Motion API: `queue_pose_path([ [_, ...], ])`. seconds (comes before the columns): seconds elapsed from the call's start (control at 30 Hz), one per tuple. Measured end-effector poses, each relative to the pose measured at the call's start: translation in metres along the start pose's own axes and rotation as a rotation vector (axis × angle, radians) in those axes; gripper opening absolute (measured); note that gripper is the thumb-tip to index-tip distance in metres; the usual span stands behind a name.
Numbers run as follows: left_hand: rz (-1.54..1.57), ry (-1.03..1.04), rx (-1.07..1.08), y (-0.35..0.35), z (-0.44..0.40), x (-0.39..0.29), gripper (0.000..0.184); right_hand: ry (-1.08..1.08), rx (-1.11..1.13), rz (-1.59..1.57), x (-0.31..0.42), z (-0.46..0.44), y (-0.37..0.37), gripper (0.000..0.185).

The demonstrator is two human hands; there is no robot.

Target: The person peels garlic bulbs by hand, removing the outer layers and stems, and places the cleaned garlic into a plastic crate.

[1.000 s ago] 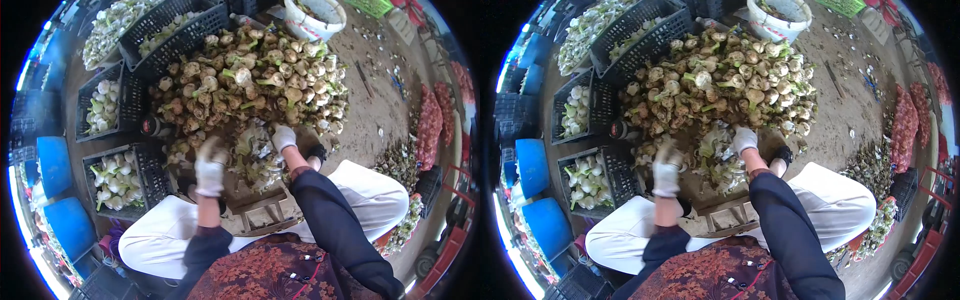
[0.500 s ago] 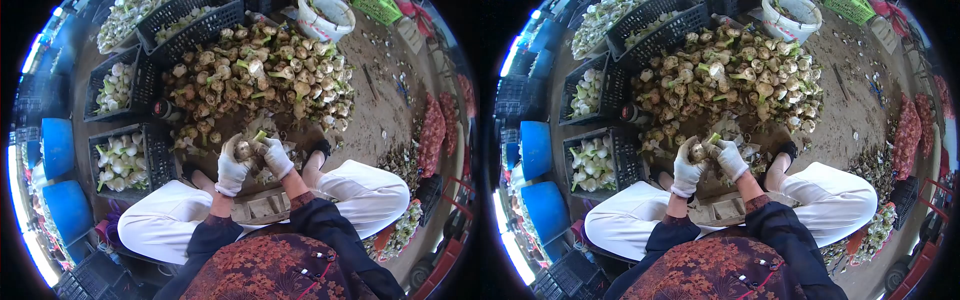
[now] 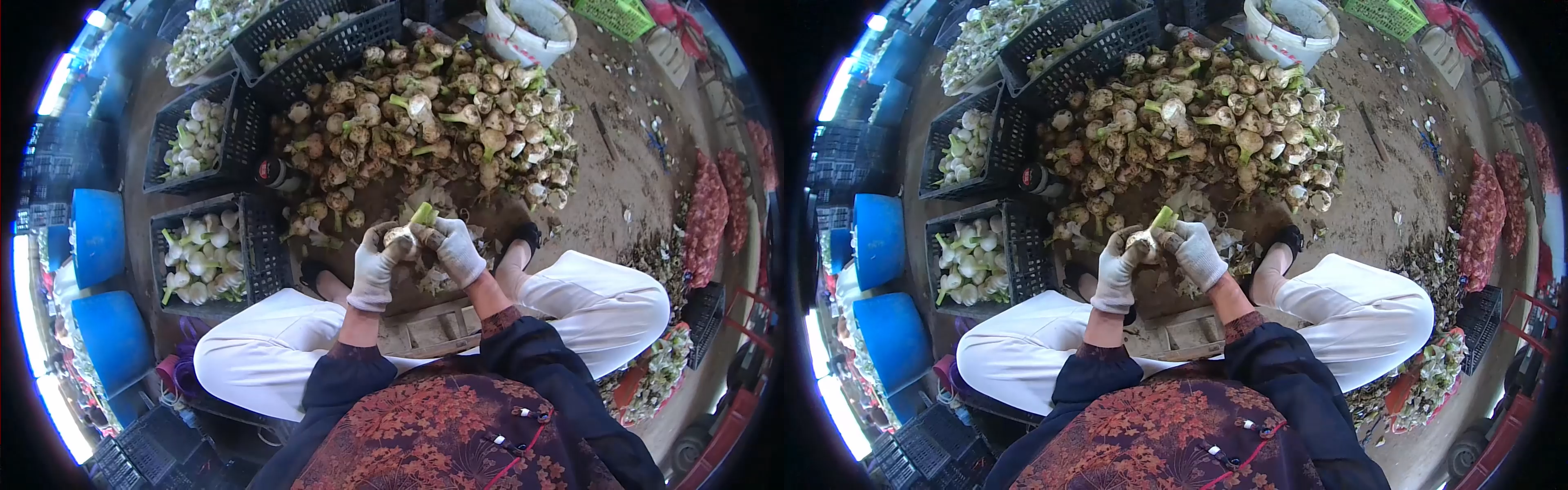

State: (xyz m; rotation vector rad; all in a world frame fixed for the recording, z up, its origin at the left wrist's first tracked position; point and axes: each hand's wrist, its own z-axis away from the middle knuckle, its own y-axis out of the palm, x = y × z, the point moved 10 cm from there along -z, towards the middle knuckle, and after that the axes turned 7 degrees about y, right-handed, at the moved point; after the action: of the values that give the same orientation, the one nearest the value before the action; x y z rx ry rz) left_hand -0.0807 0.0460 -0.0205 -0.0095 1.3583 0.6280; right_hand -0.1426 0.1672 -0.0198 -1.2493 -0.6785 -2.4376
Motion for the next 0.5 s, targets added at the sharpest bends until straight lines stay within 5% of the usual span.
queue_pose_path([
  [0.07,0.201,-0.311,-0.063,-0.017,0.006,0.048,0.057,-0.015,0.002,0.039,-0.001,0.003,-0.003,0.021],
  [0.2,0.758,-0.55,0.075,0.016,0.017,0.058,0.053,-0.182,0.045,0.239,0.019,0.015,0.001,0.019],
  [0.27,0.79,-0.544,0.117,0.024,0.015,0.054,0.049,-0.052,0.024,0.029,0.012,0.016,-0.004,0.018],
  [0.33,0.34,-0.377,0.07,0.004,0.004,0.056,0.047,0.013,-0.031,-0.004,0.008,0.016,-0.011,0.019],
  [0.37,0.08,-0.118,-0.005,-0.01,-0.005,0.045,0.046,0.082,-0.083,-0.039,0.001,0.017,-0.018,0.019],
  [0.5,-0.042,0.015,0.048,0.0,0.002,0.021,0.045,0.008,-0.082,0.006,-0.006,0.005,-0.017,0.02],
])
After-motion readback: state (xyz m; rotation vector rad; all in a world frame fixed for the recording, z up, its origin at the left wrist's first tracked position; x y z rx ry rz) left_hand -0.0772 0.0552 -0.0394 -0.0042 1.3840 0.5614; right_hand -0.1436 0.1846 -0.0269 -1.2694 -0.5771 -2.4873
